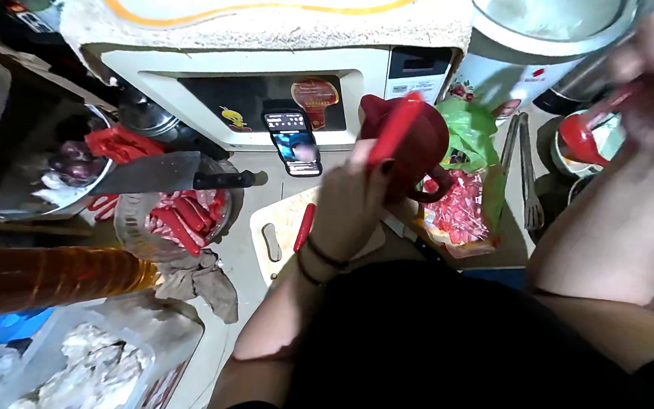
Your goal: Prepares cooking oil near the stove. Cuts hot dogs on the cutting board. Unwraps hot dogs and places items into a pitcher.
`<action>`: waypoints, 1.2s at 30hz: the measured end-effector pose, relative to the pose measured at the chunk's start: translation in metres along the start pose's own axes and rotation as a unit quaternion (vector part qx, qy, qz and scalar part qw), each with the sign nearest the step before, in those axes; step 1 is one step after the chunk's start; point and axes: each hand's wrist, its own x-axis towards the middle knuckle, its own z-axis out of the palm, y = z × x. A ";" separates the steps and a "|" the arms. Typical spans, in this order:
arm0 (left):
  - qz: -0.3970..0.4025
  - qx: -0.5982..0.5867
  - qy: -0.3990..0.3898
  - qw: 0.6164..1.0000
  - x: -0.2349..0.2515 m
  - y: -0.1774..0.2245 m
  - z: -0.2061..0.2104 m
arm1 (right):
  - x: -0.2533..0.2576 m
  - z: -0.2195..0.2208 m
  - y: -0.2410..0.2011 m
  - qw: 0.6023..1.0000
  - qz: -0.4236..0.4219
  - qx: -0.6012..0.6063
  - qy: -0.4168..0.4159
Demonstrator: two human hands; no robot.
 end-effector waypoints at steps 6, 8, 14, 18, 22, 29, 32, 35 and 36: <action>-0.170 0.103 0.062 0.978 -0.064 -0.078 -0.026 | -0.055 -0.001 0.057 0.827 0.250 -0.452 -0.221; -0.256 0.136 0.049 0.956 -0.087 -0.106 -0.019 | -0.050 0.005 0.054 0.839 0.206 -0.466 -0.190; -0.351 0.161 -0.013 0.922 -0.129 -0.158 0.012 | -0.005 0.094 0.066 0.807 -0.037 -0.422 -0.411; -0.352 0.152 -0.011 0.924 -0.129 -0.157 0.009 | 0.023 0.144 0.111 0.553 0.111 -0.540 -0.625; -0.356 0.130 0.013 0.925 -0.132 -0.157 0.003 | 0.028 0.162 0.107 0.449 0.135 -0.590 -0.657; -0.335 0.101 0.008 0.937 -0.130 -0.157 0.003 | 0.019 0.162 0.120 0.475 0.223 -0.578 -0.625; -0.318 0.096 0.018 0.943 -0.130 -0.158 0.006 | 0.020 0.170 0.118 0.452 0.283 -0.591 -0.605; -0.307 0.082 0.032 0.948 -0.136 -0.160 0.009 | 0.017 0.177 0.113 0.402 0.294 -0.628 -0.598; -0.307 0.076 0.036 0.948 -0.139 -0.161 0.009 | 0.015 0.180 0.115 0.371 0.267 -0.639 -0.618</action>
